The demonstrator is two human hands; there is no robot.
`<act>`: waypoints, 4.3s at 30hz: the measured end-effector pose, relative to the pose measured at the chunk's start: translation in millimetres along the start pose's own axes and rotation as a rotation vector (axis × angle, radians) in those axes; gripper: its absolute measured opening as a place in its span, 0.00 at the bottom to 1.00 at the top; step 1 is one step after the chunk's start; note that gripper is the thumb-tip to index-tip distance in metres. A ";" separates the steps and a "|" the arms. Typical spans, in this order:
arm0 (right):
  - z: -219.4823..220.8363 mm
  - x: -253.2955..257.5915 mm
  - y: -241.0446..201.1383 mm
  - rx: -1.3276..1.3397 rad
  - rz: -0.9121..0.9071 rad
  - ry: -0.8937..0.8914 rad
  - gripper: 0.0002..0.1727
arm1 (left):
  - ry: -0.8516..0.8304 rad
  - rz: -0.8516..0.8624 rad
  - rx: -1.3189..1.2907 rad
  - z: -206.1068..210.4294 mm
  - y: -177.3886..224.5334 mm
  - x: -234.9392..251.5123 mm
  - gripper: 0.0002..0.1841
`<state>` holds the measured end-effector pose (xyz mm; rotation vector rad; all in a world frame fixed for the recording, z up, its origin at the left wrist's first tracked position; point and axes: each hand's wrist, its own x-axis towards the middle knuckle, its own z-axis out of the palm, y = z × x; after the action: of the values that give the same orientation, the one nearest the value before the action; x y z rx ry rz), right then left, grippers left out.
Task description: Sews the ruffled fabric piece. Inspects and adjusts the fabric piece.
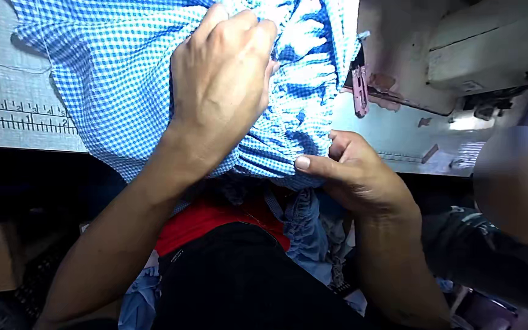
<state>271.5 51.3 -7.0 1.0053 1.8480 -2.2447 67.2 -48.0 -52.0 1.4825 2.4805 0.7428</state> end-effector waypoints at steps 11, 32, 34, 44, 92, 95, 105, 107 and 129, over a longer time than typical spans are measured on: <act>-2.8 -6.0 7.6 -0.022 -0.026 -0.089 0.12 | 0.198 -0.120 -0.129 -0.5 -14.6 17.6 0.16; 11.1 -21.3 17.2 -0.464 0.086 -0.056 0.04 | 0.187 -0.155 -0.697 -10.8 -40.7 34.4 0.07; 13.1 -20.9 18.8 -0.519 0.076 -0.038 0.06 | 0.179 -0.140 -0.767 -12.0 -40.3 35.9 0.06; 15.9 -20.5 23.6 -0.531 0.046 0.019 0.08 | 0.170 -0.085 -0.678 -10.2 -42.3 34.7 0.05; 20.2 -18.0 37.1 -0.476 -0.029 0.138 0.08 | 0.167 0.004 -0.716 -13.7 -43.2 32.5 0.04; 20.3 -19.3 40.0 -0.435 0.003 0.107 0.09 | 0.199 -0.007 -0.685 -12.3 -43.3 33.5 0.04; 22.2 -16.4 35.0 -0.439 -0.007 0.144 0.09 | 0.174 0.007 -0.643 -10.3 -42.2 31.3 0.05; 24.1 -13.1 29.9 -0.401 -0.049 0.169 0.09 | 0.155 0.021 -0.587 -10.3 -41.4 29.5 0.06; -9.8 75.9 2.3 -1.206 -0.671 0.425 0.24 | 0.055 0.018 0.146 -83.7 -55.3 124.7 0.16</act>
<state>217.2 85.6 -48.7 0.6364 3.3071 -0.5601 -69.5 10.0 7.6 1.5547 2.6159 0.6258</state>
